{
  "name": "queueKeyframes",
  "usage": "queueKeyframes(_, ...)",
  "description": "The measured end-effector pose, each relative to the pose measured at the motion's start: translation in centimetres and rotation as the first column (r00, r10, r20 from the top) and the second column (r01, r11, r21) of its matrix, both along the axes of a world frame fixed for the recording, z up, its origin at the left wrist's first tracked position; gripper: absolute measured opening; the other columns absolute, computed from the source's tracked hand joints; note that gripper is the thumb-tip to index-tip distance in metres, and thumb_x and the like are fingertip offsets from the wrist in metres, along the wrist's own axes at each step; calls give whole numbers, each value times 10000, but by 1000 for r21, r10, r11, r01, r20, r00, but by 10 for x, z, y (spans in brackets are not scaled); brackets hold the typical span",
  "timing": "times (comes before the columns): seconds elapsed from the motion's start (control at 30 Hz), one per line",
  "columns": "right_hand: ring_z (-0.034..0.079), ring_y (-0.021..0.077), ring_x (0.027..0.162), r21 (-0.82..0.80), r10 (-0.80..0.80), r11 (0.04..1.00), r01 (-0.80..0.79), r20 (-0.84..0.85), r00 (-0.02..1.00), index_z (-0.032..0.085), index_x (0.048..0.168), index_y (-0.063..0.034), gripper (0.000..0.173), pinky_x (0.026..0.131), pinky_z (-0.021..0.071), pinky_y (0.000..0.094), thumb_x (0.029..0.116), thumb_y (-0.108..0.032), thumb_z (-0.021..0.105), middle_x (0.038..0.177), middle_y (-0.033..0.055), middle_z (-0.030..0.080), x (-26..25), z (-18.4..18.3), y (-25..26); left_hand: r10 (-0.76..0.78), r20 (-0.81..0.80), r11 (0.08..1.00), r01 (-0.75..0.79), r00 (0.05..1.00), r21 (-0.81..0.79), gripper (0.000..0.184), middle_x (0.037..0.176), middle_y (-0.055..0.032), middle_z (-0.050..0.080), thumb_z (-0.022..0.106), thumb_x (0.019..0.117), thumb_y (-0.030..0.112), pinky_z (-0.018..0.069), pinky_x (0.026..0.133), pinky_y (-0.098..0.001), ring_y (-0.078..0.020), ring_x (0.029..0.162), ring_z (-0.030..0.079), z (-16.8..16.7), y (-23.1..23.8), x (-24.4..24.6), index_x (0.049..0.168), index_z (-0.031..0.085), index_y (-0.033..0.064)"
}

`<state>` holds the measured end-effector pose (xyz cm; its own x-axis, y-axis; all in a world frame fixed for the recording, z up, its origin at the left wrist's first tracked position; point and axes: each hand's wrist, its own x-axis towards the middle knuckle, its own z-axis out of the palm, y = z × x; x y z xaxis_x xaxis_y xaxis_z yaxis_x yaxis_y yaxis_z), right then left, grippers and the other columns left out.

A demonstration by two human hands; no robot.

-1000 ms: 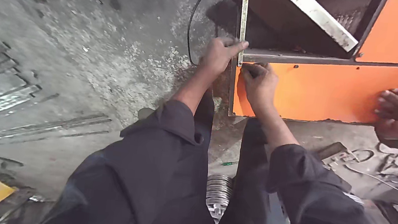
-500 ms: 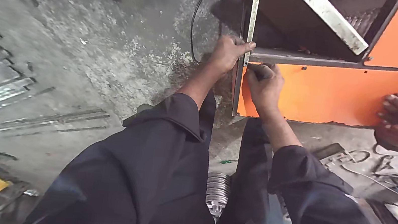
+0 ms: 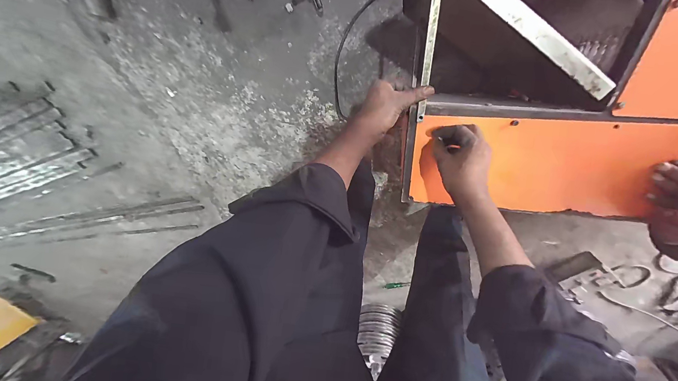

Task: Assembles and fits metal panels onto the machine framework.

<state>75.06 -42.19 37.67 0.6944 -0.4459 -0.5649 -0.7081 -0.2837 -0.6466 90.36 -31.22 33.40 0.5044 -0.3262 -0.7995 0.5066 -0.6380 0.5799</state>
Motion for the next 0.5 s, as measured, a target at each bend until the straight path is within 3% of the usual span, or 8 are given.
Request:
queueKeyframes(0.07, 697, 216, 929, -82, 63, 995, -65, -29, 998, 749, 1099, -87, 180, 806, 606, 372, 941, -90, 664, 1107, 138, 680, -18, 7, -3, 171, -101, 977, -182, 980, -108, 326, 648, 25, 512, 660, 1009, 384, 413, 499, -224, -68, 515, 450, 1, 2, -2, 963, 680, 62)
queueKeyframes(0.13, 706, 265, 934, -149, 108, 983, -110, -27, 994, 736, 1119, -70, 187, 804, 613, 427, 948, -88, 663, 1126, 166, 681, -46, 5, -6, 321, -250, 910, -371, 913, -186, 520, 713, 6, 585, 402, 1094, 498, 491, 543, -231, -90, 575, 542, 13, 8, -3, 1052, 677, 59)
queueKeyframes(0.2, 693, 296, 973, -159, 113, 981, -113, -12, 994, 713, 1161, -62, 203, 843, 602, 456, 967, -109, 679, 1150, 186, 660, -69, -3, -7, 404, -409, 815, -525, 818, -246, 756, 923, -84, 687, 184, 1075, 632, 569, 712, -315, -168, 769, 655, 29, 16, -4, 1125, 661, 48)
queueKeyframes(0.27, 690, 289, 979, -170, 105, 980, -102, 11, 994, 710, 1198, -83, 240, 837, 604, 445, 962, -126, 691, 1160, 183, 655, -79, -8, -8, 370, -537, 733, -593, 758, -333, 921, 1092, -161, 696, 28, 1015, 716, 575, 896, -411, -253, 978, 693, 41, 24, -9, 1191, 623, 35)
queueKeyframes(0.3, 688, 292, 983, -162, 100, 982, -95, 23, 995, 706, 1208, -87, 249, 833, 605, 452, 961, -122, 698, 1168, 184, 648, -79, -7, -8, 336, -576, 712, -601, 745, -362, 994, 1151, -194, 692, -1, 994, 740, 562, 964, -443, -285, 1057, 691, 45, 26, -12, 1243, 618, 2)
queueKeyframes(0.37, 688, 276, 969, -144, 71, 988, -62, 54, 996, 705, 1202, -88, 241, 803, 609, 428, 965, -132, 702, 1163, 175, 652, -75, 2, -6, 297, -624, 725, -596, 723, -346, 1064, 1200, -224, 688, -24, 972, 765, 558, 1000, -463, -313, 1121, 688, 54, 25, -20, 1279, 608, -33)
queueKeyframes(0.5, 697, 151, 859, -126, -27, 990, 64, 274, 961, 739, 1121, -70, 178, 713, 598, 270, 959, -134, 700, 1029, 114, 702, -51, 21, 0, 201, -643, 768, -526, 739, -364, 1117, 1289, -232, 668, -64, 947, 780, 534, 1045, -480, -331, 1213, 657, 54, 20, -29, 1313, 608, -33)
